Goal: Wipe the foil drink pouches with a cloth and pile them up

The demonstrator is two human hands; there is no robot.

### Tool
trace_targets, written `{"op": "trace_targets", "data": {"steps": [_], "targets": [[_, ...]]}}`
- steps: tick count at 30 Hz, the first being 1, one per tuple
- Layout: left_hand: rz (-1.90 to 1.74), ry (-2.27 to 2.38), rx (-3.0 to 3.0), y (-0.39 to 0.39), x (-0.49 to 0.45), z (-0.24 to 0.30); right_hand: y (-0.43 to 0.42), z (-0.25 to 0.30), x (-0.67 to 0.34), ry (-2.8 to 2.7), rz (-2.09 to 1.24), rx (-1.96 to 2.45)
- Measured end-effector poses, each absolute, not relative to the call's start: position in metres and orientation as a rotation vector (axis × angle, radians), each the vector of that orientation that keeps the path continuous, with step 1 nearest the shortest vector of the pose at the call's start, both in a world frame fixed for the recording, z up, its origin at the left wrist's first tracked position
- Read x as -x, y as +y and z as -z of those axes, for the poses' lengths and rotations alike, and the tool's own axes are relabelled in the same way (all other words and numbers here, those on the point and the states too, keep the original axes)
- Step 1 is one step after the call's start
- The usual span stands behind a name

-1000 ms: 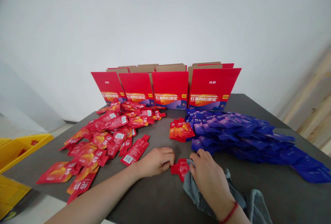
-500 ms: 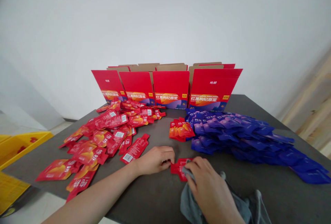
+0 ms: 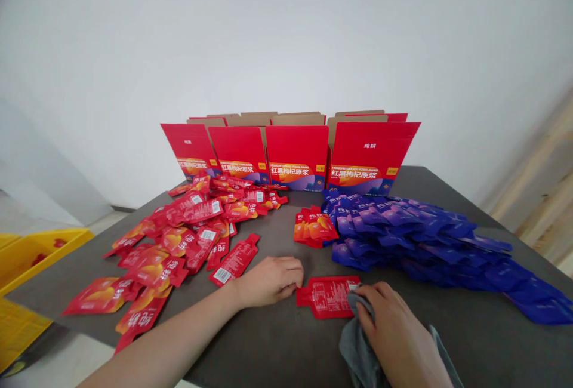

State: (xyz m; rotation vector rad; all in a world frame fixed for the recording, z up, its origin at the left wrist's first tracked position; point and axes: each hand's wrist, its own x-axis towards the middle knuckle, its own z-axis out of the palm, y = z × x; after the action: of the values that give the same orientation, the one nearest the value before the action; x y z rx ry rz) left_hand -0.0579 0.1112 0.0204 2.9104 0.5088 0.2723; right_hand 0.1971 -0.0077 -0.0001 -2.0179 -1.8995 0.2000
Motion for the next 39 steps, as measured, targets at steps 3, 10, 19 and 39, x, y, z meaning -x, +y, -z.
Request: {"op": "trace_targets", "data": {"steps": [3, 10, 19, 39], "targets": [[-0.247, 0.482, -2.951, 0.106, 0.058, -0.027, -0.007, 0.006, -0.22, -1.824, -0.217, 2.083], [-0.433, 0.268, -2.856, 0.104, 0.055, -0.026, -0.001, 0.01, -0.218, -1.827, -0.258, 2.02], [-1.021, 0.998, -1.839, 0.151, 0.022, -0.049, -0.002, 0.012, -0.216, -1.764, -0.285, 1.964], [-0.623, 1.284, -2.248, 0.176, -0.045, -0.062, -0.003, 0.014, -0.215, -1.735, -0.31, 1.949]]}}
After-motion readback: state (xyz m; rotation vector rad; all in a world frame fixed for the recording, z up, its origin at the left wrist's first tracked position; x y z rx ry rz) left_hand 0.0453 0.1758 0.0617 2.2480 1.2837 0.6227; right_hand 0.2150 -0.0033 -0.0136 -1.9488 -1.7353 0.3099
